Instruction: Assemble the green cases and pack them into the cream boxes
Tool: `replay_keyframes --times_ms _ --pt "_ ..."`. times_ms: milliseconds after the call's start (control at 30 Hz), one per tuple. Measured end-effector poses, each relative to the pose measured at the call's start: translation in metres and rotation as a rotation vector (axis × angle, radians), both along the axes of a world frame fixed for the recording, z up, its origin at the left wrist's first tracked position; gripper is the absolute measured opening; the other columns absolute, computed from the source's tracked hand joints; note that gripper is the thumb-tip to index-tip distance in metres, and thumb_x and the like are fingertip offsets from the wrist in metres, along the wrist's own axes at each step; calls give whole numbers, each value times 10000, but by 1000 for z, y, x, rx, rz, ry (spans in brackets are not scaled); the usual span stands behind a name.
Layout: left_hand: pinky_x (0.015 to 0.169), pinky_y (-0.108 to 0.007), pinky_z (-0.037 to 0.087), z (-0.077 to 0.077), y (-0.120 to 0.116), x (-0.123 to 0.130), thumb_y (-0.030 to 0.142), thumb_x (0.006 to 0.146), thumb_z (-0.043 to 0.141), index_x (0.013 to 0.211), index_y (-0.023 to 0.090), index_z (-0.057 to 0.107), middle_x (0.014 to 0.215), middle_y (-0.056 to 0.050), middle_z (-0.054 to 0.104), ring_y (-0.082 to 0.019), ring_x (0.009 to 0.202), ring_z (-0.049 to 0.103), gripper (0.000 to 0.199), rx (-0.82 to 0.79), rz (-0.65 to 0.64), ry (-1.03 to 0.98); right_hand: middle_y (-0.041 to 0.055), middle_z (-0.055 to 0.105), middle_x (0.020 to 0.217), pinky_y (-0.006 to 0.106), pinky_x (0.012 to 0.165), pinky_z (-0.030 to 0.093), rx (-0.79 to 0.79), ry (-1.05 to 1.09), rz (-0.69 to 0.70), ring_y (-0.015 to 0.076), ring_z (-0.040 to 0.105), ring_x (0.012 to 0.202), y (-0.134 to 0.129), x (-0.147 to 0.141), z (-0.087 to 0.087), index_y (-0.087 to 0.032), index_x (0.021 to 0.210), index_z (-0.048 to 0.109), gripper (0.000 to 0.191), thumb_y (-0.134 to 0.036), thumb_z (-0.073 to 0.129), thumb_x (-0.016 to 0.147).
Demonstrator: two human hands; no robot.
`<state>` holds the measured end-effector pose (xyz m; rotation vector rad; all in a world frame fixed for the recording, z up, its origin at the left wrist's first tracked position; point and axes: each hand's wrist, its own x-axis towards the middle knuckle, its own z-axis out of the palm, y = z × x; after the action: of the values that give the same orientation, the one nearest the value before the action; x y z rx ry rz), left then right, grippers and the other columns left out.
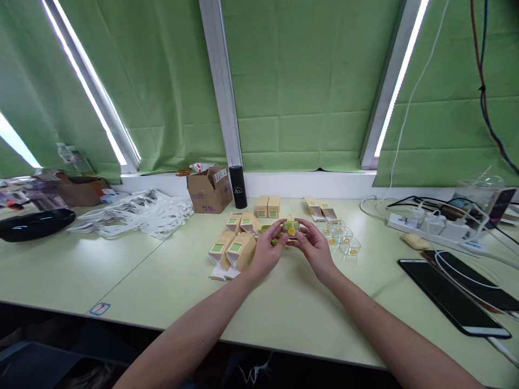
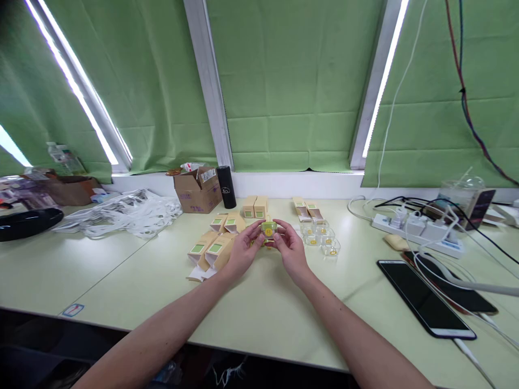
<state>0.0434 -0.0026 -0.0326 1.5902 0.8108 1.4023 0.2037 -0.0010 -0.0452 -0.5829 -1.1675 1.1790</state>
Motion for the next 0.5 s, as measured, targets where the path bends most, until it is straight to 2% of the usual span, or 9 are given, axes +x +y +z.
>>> replay_keyframes --times_ms 100,233,400,500 --pt "974 -409 598 0 -1 -1 419 944 727 1440 192 598 1300 -146 726 -293 1211 685 561 12 -23 -7 35 725 1076 499 938 648 -5 20 9 236 733 975 0 -1 -2 -329 1277 696 508 -548 836 840" --pt "1023 -425 557 0 -1 -1 282 873 791 1430 215 606 1294 -129 727 -294 1241 663 591 62 61 78 37 716 1085 492 949 643 -21 21 -7 237 735 987 -2 -1 -1 -332 1273 701 497 -541 836 843" --pt "935 -398 595 -2 2 2 200 858 767 1387 203 600 1192 -113 743 -238 1069 708 555 45 85 49 42 731 1072 510 972 632 -28 21 -10 245 744 985 -5 -3 1 -317 1301 659 554 -541 847 831" --pt "907 -370 604 -4 5 2 167 856 754 1350 210 615 1216 -114 739 -239 1100 707 514 70 122 36 44 757 1052 524 991 618 -43 51 -4 235 759 924 -6 -4 1 -294 1214 621 531 -554 858 816"
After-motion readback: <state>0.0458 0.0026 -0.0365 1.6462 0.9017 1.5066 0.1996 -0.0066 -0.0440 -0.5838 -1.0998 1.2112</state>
